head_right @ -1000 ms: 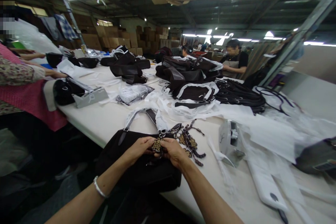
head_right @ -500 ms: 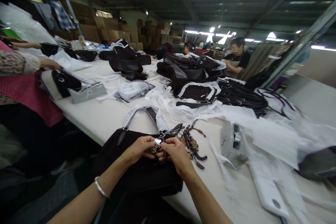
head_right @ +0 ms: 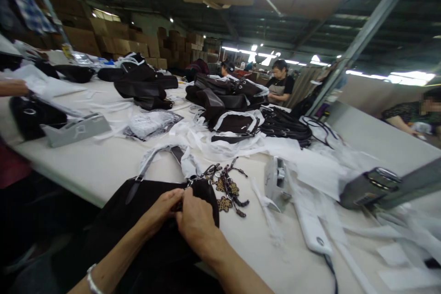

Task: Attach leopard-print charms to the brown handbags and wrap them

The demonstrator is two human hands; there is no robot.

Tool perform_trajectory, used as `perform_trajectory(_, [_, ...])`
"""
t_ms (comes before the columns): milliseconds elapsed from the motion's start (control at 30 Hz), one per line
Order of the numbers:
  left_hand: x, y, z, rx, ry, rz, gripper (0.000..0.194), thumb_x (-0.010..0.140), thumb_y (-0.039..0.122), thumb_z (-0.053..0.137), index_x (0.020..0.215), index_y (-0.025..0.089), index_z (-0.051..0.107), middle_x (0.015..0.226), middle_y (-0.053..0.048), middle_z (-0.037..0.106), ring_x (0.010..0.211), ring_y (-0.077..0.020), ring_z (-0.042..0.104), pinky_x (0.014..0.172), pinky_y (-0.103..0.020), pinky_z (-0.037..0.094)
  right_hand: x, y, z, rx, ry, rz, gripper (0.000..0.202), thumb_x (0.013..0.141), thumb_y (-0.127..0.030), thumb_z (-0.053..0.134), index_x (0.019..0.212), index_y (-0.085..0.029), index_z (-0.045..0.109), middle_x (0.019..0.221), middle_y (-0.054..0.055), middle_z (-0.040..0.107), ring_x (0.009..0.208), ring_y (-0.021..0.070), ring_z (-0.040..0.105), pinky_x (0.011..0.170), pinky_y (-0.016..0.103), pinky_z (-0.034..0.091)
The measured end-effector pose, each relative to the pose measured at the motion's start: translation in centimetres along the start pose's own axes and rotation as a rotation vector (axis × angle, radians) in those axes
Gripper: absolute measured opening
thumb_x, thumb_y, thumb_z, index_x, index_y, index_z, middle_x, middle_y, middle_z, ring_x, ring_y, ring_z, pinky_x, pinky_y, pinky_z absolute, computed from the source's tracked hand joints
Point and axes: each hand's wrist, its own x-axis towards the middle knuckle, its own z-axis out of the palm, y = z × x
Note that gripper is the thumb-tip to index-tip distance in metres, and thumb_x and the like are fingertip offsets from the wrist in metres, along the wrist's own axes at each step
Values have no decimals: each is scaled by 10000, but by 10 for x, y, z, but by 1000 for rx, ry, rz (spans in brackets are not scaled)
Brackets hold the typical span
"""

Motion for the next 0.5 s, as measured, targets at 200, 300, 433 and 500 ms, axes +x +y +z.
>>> perform_trajectory(200, [4,1,-5,-105,-33,-44,403,672,502,758,836,159,626,750,-6,655,702,-167,599,663,-256,479,-4,-7,-6,10,-61,-162,501,773,-231,593,1251,-131,482,1039,173,710,897,334,697,724,408,527])
perform_trajectory(300, [7,2,-6,-117,-29,-112,431,626,517,794,798,159,626,733,-26,677,684,-183,624,663,-273,505,-11,-11,-9,70,-126,-258,384,780,-275,611,1145,-157,593,1015,144,725,884,312,700,730,379,540])
perform_trajectory(433, [10,4,-9,-33,2,-172,445,576,550,801,755,179,632,674,-31,672,622,-204,627,566,-275,509,-27,-11,-22,348,-258,-455,224,837,-403,643,1004,-261,689,919,-4,741,850,189,694,791,256,521])
perform_trajectory(500, [9,3,-11,-8,53,-173,437,591,566,781,762,191,635,634,-18,650,535,-184,588,478,-260,475,-31,2,-38,588,-211,-485,245,853,-444,650,1013,-265,702,953,-29,733,858,135,683,803,193,499])
